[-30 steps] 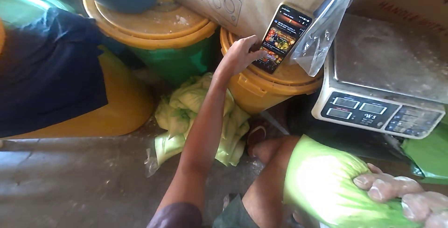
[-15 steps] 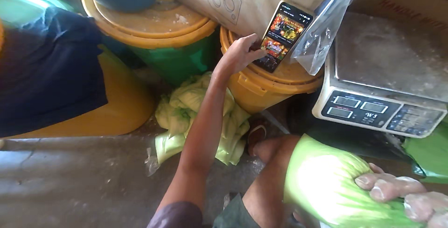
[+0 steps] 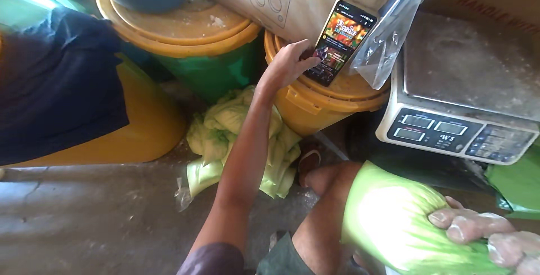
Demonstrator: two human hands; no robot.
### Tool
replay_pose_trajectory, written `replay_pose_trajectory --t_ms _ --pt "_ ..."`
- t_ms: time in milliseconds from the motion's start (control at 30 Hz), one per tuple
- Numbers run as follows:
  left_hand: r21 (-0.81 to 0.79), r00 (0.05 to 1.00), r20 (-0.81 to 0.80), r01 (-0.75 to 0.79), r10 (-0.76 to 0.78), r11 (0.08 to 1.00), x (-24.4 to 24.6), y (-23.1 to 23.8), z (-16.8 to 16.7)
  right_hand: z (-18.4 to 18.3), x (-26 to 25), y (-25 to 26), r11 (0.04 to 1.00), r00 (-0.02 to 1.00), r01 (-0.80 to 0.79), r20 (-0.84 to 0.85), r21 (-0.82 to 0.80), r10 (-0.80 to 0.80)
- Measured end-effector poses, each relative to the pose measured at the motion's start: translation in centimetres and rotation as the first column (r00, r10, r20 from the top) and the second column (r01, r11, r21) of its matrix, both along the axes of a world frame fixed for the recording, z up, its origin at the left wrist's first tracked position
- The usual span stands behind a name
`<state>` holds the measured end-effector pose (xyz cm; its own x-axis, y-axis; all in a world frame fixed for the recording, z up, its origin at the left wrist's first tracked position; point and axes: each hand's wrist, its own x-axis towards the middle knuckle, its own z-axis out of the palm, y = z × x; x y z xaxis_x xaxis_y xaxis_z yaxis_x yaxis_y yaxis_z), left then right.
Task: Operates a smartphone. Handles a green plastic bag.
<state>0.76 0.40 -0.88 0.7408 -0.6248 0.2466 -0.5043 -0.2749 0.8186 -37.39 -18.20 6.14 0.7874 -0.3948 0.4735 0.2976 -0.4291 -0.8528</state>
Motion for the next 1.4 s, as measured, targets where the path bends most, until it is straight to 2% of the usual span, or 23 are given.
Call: replay_pose_trajectory --t_ms 767,867,1000,1100,1400 --pt "0.011 1.0 -0.011 -0.008 0.008 1.0 -0.2 -0.1 0.1 0.2 -0.3 -0.4 1.0 1.0 0.015 -0.016 0.024 -0.015" --pt "0.097 0.998 -0.053 -0.036 0.041 0.995 -0.7 -0.5 0.4 0.2 -0.3 -0.6 1.0 1.0 0.012 -0.02 0.023 -0.012" --pt "0.287 0.996 0.02 -0.092 0.09 0.953 -1.9 -1.7 0.7 0.1 -0.3 -0.6 0.999 1.0 0.016 -0.002 0.031 -0.016" --pt "0.289 0.995 0.052 -0.097 0.086 0.952 -1.8 -1.7 0.5 0.3 -0.2 -0.4 0.999 1.0 0.014 -0.004 0.03 -0.014" --pt "0.273 0.997 0.002 -0.07 0.072 0.959 -1.8 -1.6 0.8 0.4 -0.4 -0.9 1.0 1.0 -0.012 -0.003 0.016 0.012"
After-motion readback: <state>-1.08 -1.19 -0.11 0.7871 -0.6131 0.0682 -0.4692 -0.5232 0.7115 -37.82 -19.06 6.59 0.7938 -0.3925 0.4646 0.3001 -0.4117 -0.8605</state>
